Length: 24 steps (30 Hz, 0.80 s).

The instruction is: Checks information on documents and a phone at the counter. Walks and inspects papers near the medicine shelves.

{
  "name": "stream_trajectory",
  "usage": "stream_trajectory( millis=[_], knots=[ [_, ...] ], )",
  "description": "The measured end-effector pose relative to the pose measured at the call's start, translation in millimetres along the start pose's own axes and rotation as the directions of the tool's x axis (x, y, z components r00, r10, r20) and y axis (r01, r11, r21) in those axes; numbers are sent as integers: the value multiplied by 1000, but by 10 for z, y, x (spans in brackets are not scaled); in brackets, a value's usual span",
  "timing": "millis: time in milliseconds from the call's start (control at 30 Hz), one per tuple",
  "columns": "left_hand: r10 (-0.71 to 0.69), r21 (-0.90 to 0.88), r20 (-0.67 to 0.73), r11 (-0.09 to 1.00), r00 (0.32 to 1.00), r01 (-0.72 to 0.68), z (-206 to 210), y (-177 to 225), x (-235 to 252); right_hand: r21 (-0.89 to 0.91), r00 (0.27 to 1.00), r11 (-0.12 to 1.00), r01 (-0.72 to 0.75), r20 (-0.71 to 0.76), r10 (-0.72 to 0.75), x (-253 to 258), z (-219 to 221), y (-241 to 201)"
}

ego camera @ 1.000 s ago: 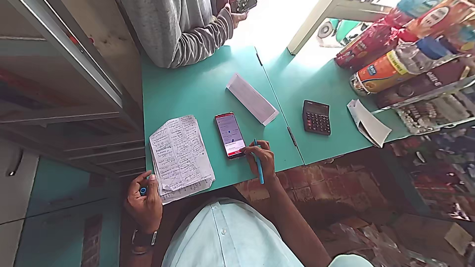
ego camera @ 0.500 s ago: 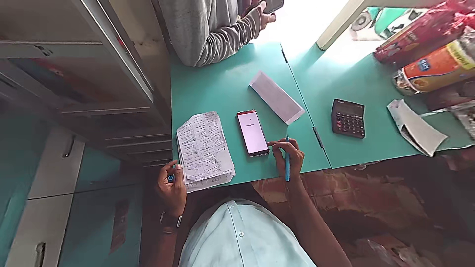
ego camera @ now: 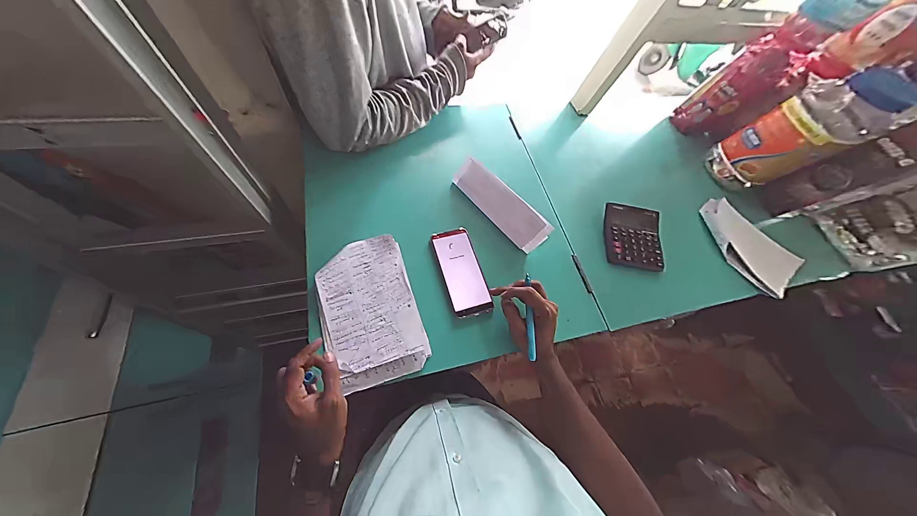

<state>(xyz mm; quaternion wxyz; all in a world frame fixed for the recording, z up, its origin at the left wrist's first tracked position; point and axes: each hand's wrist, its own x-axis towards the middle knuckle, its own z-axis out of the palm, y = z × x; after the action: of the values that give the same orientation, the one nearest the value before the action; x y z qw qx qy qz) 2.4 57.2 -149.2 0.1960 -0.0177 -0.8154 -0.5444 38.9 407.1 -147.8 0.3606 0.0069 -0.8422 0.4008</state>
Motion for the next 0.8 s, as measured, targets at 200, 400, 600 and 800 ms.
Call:
stream_trajectory(
  millis=[200, 400, 600, 800],
  knots=[
    [-12, -21, -50, 1000, 999, 11, 151, -44, 167, 74, 979, 997, 30, 198, -44, -53, -22, -42],
    [-7, 57, -115, 998, 993, 13, 197, -68, 82, 68, 975, 997, 32, 219, -46, -38, -2, -52],
    [21, 80, -138, 997, 990, -10, 203, -118, 60, 77, 987, 997, -28, 162, 15, -31, -35, -86],
    [10, 44, -153, 999, 988, -3, 225, -66, 48, 135, 989, 986, -95, 125, 78, -22, -68, -89]
  ],
)
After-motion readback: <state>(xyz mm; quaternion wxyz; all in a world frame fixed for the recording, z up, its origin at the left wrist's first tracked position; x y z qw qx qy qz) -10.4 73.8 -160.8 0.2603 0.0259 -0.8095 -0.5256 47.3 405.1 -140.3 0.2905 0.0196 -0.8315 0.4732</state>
